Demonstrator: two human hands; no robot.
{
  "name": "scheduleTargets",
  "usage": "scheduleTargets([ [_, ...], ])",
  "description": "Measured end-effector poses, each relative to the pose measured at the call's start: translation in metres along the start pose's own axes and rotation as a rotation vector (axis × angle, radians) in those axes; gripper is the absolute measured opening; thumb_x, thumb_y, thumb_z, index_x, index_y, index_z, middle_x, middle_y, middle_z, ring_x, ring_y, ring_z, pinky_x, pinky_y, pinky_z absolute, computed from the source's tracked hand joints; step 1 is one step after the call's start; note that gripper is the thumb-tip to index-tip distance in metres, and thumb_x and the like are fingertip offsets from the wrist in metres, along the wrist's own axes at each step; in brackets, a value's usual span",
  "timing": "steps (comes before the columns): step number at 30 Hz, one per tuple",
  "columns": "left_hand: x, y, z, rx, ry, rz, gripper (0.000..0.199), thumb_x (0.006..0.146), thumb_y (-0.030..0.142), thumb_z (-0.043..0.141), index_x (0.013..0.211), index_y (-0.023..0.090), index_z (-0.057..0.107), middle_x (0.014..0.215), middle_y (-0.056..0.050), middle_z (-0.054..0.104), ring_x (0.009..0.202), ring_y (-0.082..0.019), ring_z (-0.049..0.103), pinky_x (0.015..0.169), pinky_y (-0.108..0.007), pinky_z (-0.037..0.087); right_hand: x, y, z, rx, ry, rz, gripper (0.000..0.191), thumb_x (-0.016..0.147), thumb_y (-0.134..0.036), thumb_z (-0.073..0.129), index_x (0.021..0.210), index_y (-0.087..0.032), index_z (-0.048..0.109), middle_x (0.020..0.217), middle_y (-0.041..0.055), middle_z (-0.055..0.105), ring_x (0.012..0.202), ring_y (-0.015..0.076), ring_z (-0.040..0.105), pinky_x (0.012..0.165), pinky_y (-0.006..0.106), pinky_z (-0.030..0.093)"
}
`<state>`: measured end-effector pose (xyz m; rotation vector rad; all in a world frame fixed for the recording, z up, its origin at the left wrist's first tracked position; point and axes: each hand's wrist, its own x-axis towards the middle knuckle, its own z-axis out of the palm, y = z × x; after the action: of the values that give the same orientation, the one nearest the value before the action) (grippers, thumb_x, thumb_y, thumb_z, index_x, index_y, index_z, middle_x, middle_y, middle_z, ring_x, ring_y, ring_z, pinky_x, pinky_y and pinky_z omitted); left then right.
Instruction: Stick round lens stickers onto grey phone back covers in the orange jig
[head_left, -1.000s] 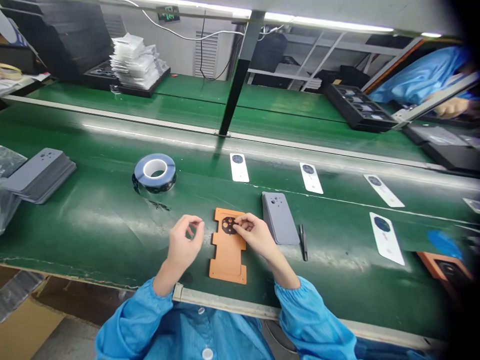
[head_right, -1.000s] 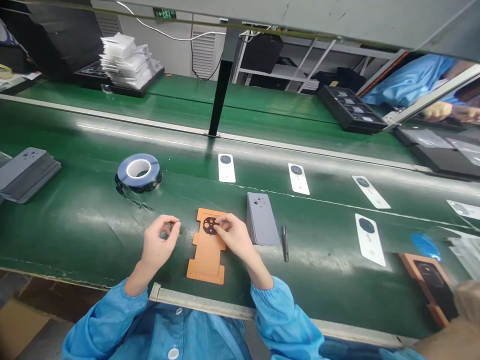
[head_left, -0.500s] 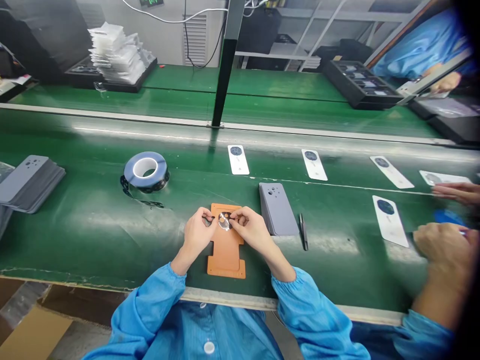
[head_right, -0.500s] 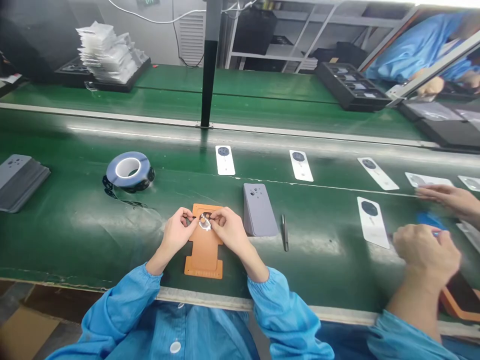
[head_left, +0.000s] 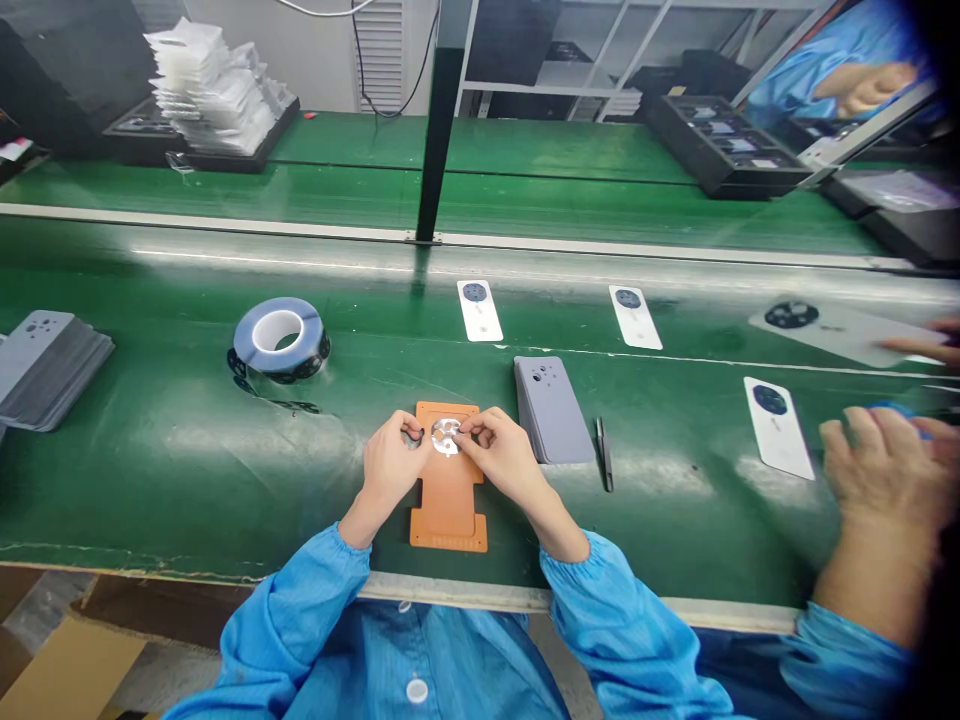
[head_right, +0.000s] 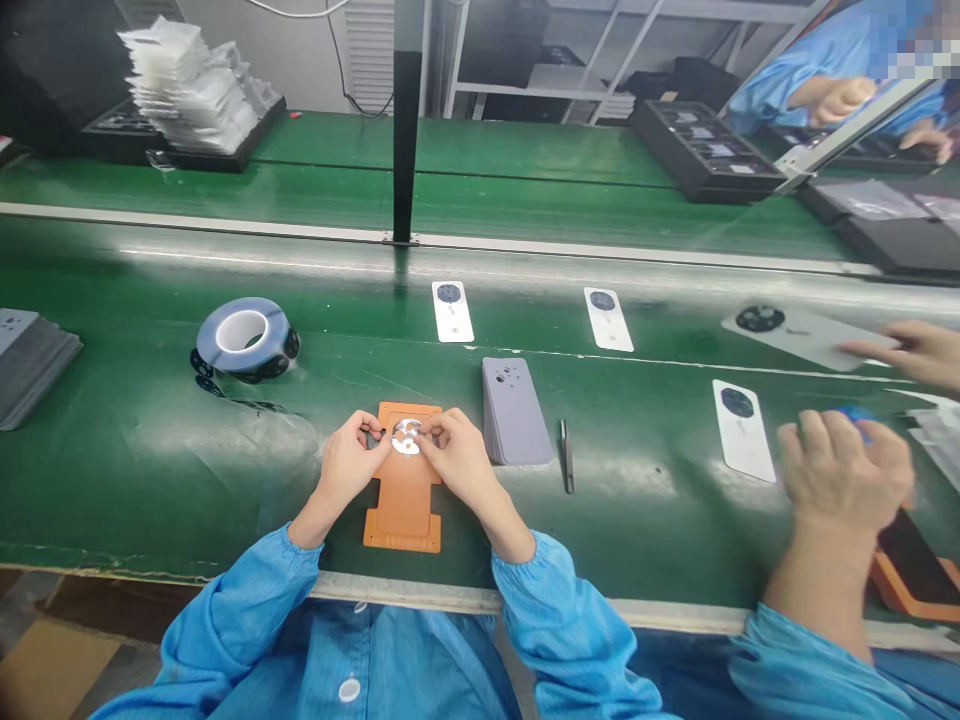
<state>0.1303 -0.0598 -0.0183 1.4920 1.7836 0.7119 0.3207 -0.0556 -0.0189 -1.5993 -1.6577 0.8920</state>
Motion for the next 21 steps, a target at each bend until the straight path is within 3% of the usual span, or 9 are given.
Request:
scheduleTargets([
  [7, -0.001, 0.001, -0.001, 0.004, 0.001, 0.004, 0.011, 0.079, 0.03, 0.067, 0.081, 0.023, 0.058, 0.079, 0.002, 0.068, 0.067, -0.014, 0.059, 0.062, -0.025, 0.036, -0.004, 0.017, 0.001, 0.197, 0.004, 0.114, 0.024, 0.08, -0.044, 0.076, 0.084, -0.021, 0.07, 0.088, 0.0045, 0.067, 0.073, 0.0175, 0.062, 0.07, 0.033, 0.055],
  [12, -0.001, 0.003, -0.002, 0.003, -0.009, 0.001, 0.011, 0.078, 0.03, 0.066, 0.08, 0.024, 0.057, 0.079, 0.002, 0.067, 0.066, -0.014, 0.057, 0.062, -0.024, 0.035, -0.005, 0.023, 0.002, 0.221, 0.001, 0.147, 0.022, 0.079, -0.04, 0.076, 0.086, -0.021, 0.07, 0.087, 0.0044, 0.067, 0.075, 0.0178, 0.063, 0.072, 0.033, 0.056],
  [18, -0.001, 0.0, -0.003, -0.011, -0.015, 0.008, 0.012, 0.078, 0.032, 0.066, 0.08, 0.024, 0.058, 0.076, 0.002, 0.066, 0.062, -0.014, 0.054, 0.06, -0.024, 0.034, -0.008, 0.015, -0.003, 0.267, -0.054, 0.167, 0.018, 0.079, -0.035, 0.071, 0.088, -0.02, 0.067, 0.086, 0.0051, 0.067, 0.077, 0.0186, 0.066, 0.073, 0.034, 0.057],
  [21, -0.002, -0.002, -0.004, -0.005, -0.018, 0.018, 0.012, 0.077, 0.033, 0.066, 0.081, 0.024, 0.059, 0.07, 0.003, 0.062, 0.061, -0.014, 0.054, 0.06, -0.025, 0.033, -0.008, 0.006, -0.018, 0.135, -0.041, 0.113, 0.013, 0.083, -0.031, 0.065, 0.091, -0.021, 0.068, 0.086, 0.005, 0.069, 0.072, 0.0181, 0.065, 0.069, 0.033, 0.056],
])
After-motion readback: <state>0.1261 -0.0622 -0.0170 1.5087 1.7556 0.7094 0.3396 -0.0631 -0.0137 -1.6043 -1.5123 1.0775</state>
